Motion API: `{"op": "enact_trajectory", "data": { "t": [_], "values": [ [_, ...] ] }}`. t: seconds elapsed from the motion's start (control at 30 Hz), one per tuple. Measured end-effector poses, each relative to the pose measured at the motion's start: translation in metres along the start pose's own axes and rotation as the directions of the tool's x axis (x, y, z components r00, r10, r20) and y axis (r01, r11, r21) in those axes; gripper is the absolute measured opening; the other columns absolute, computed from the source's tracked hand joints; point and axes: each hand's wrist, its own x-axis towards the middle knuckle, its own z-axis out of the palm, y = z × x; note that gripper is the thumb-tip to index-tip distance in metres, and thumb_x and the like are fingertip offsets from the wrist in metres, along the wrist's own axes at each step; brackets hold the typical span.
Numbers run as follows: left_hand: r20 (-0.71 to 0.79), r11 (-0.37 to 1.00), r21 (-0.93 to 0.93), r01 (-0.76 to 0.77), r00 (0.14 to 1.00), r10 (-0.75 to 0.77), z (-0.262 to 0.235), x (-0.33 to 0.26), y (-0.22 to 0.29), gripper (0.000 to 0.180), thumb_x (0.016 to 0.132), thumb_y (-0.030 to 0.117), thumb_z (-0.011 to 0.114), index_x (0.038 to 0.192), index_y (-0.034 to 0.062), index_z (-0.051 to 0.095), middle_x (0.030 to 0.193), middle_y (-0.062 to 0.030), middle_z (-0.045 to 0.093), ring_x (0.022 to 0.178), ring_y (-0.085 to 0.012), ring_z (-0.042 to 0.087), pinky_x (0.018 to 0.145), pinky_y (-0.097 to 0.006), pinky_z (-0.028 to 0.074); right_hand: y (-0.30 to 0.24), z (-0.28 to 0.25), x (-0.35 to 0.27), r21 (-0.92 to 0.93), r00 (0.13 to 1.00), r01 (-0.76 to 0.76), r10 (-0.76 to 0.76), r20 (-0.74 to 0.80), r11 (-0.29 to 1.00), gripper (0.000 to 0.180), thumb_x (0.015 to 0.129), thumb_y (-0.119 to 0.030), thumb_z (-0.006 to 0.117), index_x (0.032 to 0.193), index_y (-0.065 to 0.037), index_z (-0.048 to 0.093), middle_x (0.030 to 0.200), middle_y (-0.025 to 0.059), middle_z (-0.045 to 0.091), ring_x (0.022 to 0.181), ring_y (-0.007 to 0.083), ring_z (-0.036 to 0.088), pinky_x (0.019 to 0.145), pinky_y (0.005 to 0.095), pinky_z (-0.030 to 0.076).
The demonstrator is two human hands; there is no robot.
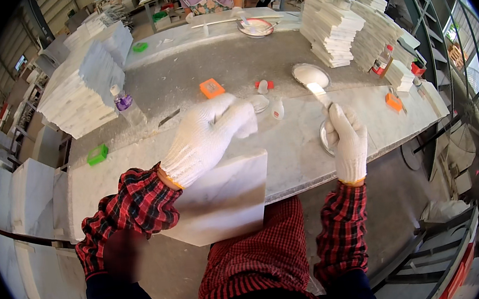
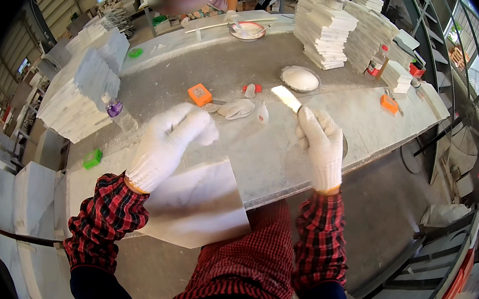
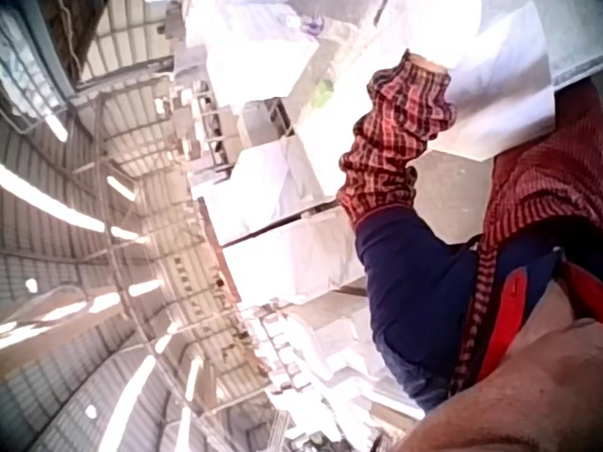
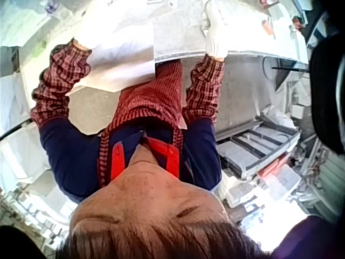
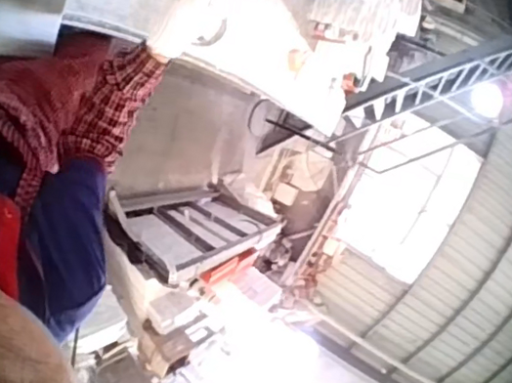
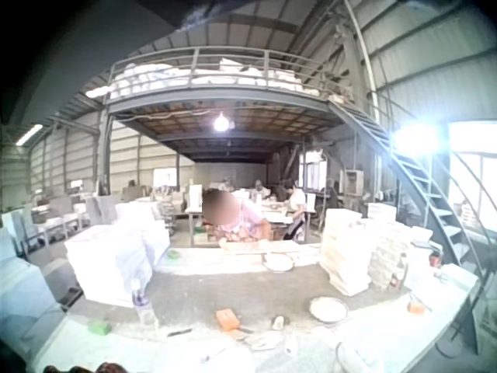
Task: The person picks up a large white ceramic tile and places it on a workbench. They use a metal scraper to smooth the edges and surface of the tile, repeatedly flipping it over to work on different sides. The person scrapes away small imperfections and dust from the tile's surface.
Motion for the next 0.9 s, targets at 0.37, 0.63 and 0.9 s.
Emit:
{"op": "enact_trajectory", "data": {
  "t": [0.37,0.63,0.9],
  "values": [
    [-0.144,0.963,-0.265,-0.043,0.990,0.004,0.004,0.001,0.000,0.047,0.107,0.025,0.054,0.145,-0.0015,0.050,0.114,-0.0136,0.072,0.110,-0.0193,0.069,0.099,-0.031,0.051,-0.028,0.027,0.027,-0.266,0.654,0.027,0.184,0.733,0.964,0.030,0.100,-0.023,0.061,0.120,-0.005,0.073,0.081,-0.0034,0.057,0.068,0.0061,0.046,0.057,0.0227,0.035],
    [-0.015,0.984,-0.146,-0.098,0.995,0.097,-0.001,0.000,-0.004,0.049,0.110,0.028,0.048,0.151,0.0010,0.045,0.120,-0.0123,0.069,0.116,-0.0186,0.065,0.107,-0.034,0.048,-0.003,0.055,0.036,-0.175,0.556,-0.091,0.196,0.808,0.980,0.026,0.098,-0.019,0.063,0.113,-0.002,0.075,0.079,-0.0020,0.057,0.067,0.0059,0.045,0.055,0.0234,0.033],
    [-0.015,0.982,-0.169,-0.084,0.996,0.083,-0.001,-0.002,-0.004,0.047,0.109,0.027,0.050,0.149,0.0022,0.048,0.121,-0.0098,0.070,0.119,-0.0186,0.064,0.109,-0.033,0.046,-0.007,0.061,0.036,-0.205,0.508,-0.080,0.217,0.834,0.976,0.024,0.097,-0.018,0.063,0.110,-0.001,0.075,0.075,-0.0024,0.055,0.065,0.0064,0.044,0.053,0.0240,0.032]
  ]
}}
